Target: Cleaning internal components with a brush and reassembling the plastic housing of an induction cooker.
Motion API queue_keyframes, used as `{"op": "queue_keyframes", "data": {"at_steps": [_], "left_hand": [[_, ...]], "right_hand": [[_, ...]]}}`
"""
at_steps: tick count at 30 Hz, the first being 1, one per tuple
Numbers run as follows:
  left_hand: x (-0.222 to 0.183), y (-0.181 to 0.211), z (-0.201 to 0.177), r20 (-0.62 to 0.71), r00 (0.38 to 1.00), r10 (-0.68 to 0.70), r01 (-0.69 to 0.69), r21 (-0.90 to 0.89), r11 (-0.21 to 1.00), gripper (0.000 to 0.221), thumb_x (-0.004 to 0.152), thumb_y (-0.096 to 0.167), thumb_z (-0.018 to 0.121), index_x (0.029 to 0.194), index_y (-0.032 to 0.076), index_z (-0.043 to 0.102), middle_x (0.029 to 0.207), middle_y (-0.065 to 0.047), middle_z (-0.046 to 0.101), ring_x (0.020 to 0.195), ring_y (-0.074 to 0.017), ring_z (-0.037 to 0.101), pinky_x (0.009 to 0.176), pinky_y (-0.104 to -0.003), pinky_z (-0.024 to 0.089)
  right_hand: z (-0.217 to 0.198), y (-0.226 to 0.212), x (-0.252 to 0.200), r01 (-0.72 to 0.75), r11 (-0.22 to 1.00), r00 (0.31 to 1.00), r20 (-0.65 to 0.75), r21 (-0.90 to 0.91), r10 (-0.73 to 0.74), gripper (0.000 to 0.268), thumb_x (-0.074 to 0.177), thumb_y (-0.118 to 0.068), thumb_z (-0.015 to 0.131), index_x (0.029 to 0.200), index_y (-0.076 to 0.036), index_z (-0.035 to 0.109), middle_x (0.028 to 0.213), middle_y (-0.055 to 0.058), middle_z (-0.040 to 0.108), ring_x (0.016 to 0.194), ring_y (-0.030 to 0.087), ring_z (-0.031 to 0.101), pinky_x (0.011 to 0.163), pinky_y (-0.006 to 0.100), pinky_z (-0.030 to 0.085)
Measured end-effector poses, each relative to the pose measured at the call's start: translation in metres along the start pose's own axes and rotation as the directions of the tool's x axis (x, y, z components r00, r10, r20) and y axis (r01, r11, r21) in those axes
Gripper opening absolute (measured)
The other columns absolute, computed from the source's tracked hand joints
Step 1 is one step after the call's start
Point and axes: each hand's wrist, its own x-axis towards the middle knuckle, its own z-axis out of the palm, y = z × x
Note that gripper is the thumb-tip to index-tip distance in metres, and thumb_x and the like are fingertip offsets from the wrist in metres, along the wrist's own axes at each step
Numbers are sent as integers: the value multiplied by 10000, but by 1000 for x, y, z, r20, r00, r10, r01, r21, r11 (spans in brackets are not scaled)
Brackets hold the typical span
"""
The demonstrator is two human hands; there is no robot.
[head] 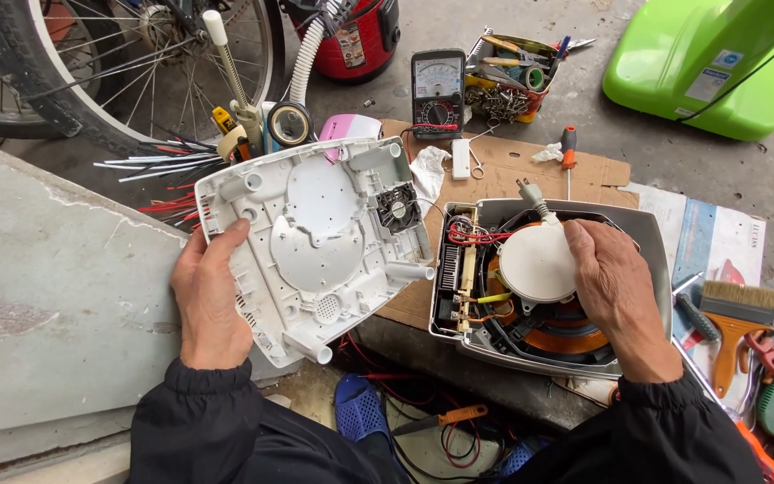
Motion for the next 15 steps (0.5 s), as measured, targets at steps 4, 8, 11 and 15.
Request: {"op": "queue_keyframes", "data": {"at_steps": [4,8,11,15], "left_hand": [[1,-1,0,16,999,-38,39,-39,999,389,976,136,685,1352,41,721,1161,-71,761,979,-143,701,878,-233,522],[4,-4,-2,54,998,-37,41,-67,997,384,999,127,676,1372,40,707,1190,-81,759,996,-154,704,882,-238,529],[7,-7,-2,97,993,-63,72,-93,993,402,997,118,678,1393,51,700,1231,-84,755,1066,-165,705,955,-263,534],[23,-25,-4,24,1000,8,-9,12,1000,436,951,246,832,1381,208,769,1216,-114,823,1105,-192,800,1005,-430,663]], "right_hand": [[-1,2,0,18,1000,1000,-8,7,-17,516,1160,-381,471,1346,7,755,1415,163,751,1299,358,650,1074,459,499],[-3,0,-1,-2,1000,1000,-15,29,2,478,1153,-365,489,1327,-14,762,1382,161,758,1266,362,659,1046,462,508],[-3,4,-1,45,999,999,-13,21,-45,446,1158,-344,493,1284,-15,767,1331,141,778,1224,350,676,1028,447,515],[-3,16,2,-54,998,996,74,30,51,570,1226,-552,397,1491,-165,722,1516,166,694,1539,414,514,1273,615,379]]}}
